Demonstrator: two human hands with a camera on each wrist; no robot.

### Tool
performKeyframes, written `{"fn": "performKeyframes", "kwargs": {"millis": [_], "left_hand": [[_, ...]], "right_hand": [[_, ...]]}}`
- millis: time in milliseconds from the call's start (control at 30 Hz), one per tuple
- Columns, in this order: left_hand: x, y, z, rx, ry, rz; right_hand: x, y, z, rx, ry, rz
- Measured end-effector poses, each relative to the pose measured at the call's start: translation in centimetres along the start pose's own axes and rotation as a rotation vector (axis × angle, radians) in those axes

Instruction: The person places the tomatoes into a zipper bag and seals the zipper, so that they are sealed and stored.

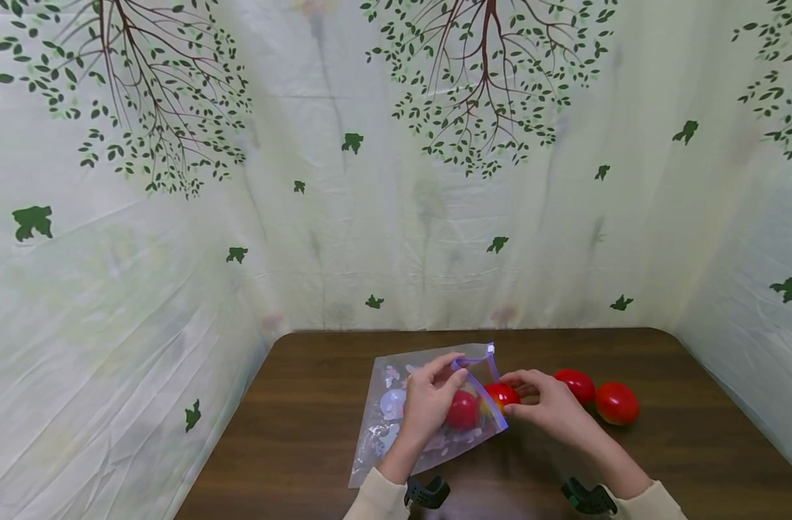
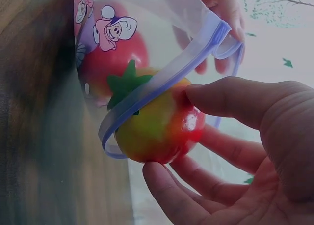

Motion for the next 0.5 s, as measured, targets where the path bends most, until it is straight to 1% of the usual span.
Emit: {"fn": "performKeyframes", "kwargs": {"millis": [167,433,500], "left_hand": [[-0.2,0.1,0.0,0.000,-0.019,0.010],[-0.1,0.3,0.0,-0.027,0.007,0.014],[-0.3,0.4,-1.2,-0.030,0.005,0.012]], "right_hand": [[0.2,0.5,-0.4,-0.010,0.009,0.029],[0.3,0.7,-0.7,-0.031,0.044,0.013],[0.3,0.6,-0.6,-0.029,0.046,0.007]]}}
Point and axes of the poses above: each hand's wrist, its own x-axis towards the middle knuckle, its own y-axis out of the palm, z = x × y, the point moved 6 cm from there along x, towards the middle knuckle, and after that the axes turned 12 degrees about -x, right-handed, at the moved point
